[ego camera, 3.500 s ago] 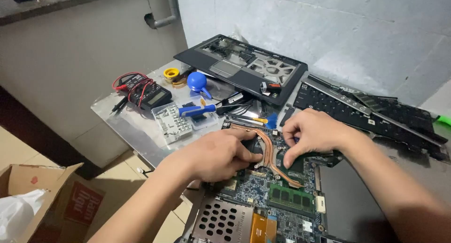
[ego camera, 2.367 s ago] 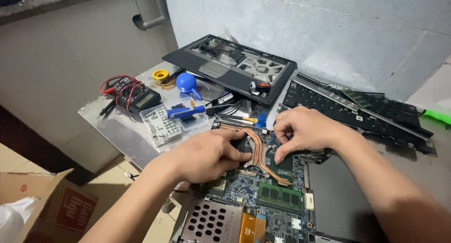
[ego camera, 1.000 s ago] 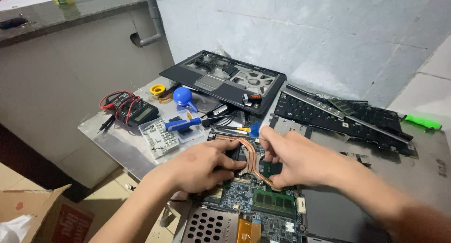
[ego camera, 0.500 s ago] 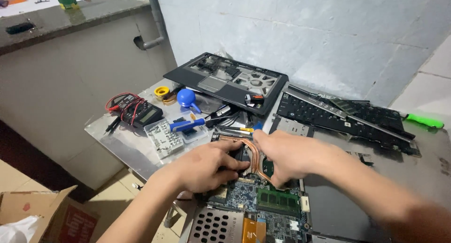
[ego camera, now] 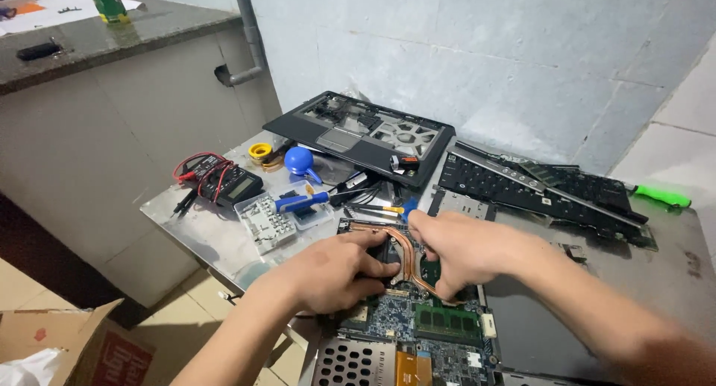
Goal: Tightening the screws on a laptop heatsink to secure it to the motherboard.
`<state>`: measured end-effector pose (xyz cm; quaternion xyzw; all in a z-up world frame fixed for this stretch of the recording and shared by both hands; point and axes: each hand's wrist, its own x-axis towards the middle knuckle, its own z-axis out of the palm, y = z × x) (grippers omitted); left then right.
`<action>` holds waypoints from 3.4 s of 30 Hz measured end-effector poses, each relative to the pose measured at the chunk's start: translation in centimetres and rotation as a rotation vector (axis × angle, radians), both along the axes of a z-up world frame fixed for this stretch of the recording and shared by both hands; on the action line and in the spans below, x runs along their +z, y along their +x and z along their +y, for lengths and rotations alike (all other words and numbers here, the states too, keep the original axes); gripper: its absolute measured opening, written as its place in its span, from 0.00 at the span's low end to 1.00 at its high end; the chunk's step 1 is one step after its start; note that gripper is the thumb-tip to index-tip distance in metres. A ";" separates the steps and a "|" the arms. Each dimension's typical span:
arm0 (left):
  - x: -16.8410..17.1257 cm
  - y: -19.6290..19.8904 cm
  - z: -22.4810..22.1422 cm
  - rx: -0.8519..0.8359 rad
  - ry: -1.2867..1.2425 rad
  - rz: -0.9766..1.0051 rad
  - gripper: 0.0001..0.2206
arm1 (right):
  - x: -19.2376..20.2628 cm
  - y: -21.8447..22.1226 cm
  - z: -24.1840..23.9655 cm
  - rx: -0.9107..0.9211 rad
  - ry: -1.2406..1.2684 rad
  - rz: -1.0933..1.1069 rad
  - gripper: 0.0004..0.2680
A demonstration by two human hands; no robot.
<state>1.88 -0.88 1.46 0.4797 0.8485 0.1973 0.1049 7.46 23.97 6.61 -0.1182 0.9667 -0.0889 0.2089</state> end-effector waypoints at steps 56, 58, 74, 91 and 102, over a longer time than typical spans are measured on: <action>0.3 0.0 0.0 -0.013 -0.011 -0.023 0.18 | -0.4 2.4 2.6 -0.184 -0.413 -0.037 0.22; -0.5 -0.3 -0.4 -0.025 0.006 -0.007 0.18 | -0.5 2.8 2.6 -0.237 -0.506 -0.046 0.22; -1.4 -1.2 -0.3 -0.190 0.027 0.065 0.21 | -1.9 3.7 1.6 -0.316 -0.301 0.004 0.15; -0.6 -1.3 0.2 -0.165 0.000 0.001 0.21 | -5.3 3.4 2.7 -0.106 -0.184 0.106 0.07; -1.6 -1.6 0.1 -0.164 0.021 0.040 0.20 | -5.6 4.8 0.4 -0.256 -0.116 0.178 0.07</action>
